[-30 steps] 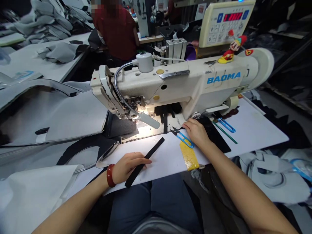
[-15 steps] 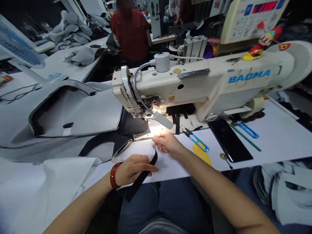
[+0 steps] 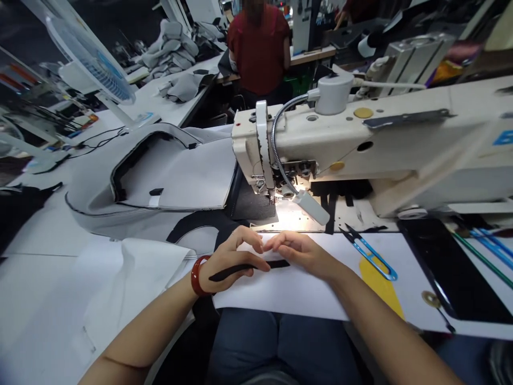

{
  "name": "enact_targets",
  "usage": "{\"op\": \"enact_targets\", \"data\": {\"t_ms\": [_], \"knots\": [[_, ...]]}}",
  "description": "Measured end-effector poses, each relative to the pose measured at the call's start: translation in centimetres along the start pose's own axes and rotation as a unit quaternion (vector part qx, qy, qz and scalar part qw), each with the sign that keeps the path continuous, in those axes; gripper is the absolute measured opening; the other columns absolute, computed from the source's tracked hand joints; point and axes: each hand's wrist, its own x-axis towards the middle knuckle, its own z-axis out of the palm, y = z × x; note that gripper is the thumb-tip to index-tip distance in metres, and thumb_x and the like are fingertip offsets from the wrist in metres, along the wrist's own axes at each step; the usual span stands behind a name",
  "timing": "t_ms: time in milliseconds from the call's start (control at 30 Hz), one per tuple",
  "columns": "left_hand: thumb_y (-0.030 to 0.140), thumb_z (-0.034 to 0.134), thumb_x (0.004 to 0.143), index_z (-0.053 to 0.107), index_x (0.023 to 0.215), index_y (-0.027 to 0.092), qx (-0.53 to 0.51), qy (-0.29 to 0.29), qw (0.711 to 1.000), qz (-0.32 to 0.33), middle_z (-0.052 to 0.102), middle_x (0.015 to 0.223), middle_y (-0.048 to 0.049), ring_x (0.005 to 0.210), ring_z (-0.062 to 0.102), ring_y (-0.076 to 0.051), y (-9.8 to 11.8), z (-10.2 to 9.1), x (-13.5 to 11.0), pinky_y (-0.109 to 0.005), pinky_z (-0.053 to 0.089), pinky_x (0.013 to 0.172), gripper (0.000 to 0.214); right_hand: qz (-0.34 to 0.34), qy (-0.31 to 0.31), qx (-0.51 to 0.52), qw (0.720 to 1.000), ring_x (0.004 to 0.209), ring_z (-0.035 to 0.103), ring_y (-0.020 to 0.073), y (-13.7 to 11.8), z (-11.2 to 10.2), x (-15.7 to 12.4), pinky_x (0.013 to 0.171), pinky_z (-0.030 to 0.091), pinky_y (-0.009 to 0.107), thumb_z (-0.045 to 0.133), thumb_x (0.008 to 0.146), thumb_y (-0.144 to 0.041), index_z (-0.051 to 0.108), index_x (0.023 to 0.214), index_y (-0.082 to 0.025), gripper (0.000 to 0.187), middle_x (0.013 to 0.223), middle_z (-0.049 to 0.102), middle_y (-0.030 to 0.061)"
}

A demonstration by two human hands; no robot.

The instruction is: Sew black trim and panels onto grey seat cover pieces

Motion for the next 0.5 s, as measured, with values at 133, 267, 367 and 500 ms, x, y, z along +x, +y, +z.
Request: {"op": "enact_targets", "data": {"t_ms": [133,267,367,500], "knots": [[0.038,0.04,0.093,0.067,0.086,0.017,-0.137,0.044,0.99,0.007,0.059,0.088,-0.0081,0.09,0.056,-0.017,0.3,0.5,0.1,-0.033,0.047,0.085,0.035,0.059,-0.098,0.044,0.992,0.062,0.053,0.0101,0.6,0.8,0.1,0.057,0.041,0.023,0.066,0.07,-0.057,0.058,0.08,-0.015,0.044,0.068,0.057,-0.0002],[0.032,0.046,0.093,0.061,0.103,0.017,-0.279,0.178,0.941,-0.076,0.056,0.073,-0.0019,0.067,0.056,-0.011,-0.1,1.7,0.1,-0.025,0.048,0.064,0.024,0.092,-0.023,0.068,0.993,0.037,0.04,0.0052,1.4,0.5,0.2,0.036,0.03,0.018,0.066,0.07,-0.056,0.05,0.071,-0.017,0.042,0.048,0.046,-0.0078],[0.035,0.052,0.089,0.047,0.114,0.018,-0.338,0.236,0.897,-0.159,0.053,0.064,0.0044,0.043,0.038,-0.003,-0.6,2.1,0.0,-0.016,0.031,0.041,0.03,0.087,0.054,0.093,0.99,0.031,0.031,0.0036,1.6,0.0,0.3,0.029,0.02,0.016,0.069,0.069,-0.05,0.053,0.08,-0.017,0.038,0.045,0.042,-0.0105],[0.039,0.054,0.088,0.042,0.094,0.018,-0.35,0.228,0.891,-0.18,0.055,0.059,0.0057,0.039,0.033,-0.002,-0.7,2.5,0.4,-0.014,0.024,0.038,0.025,0.043,0.09,0.121,0.988,0.075,0.062,0.0138,1.7,0.3,0.7,0.058,0.051,0.024,0.076,0.065,-0.042,0.059,0.1,-0.017,0.047,0.085,0.062,0.0036]]}}
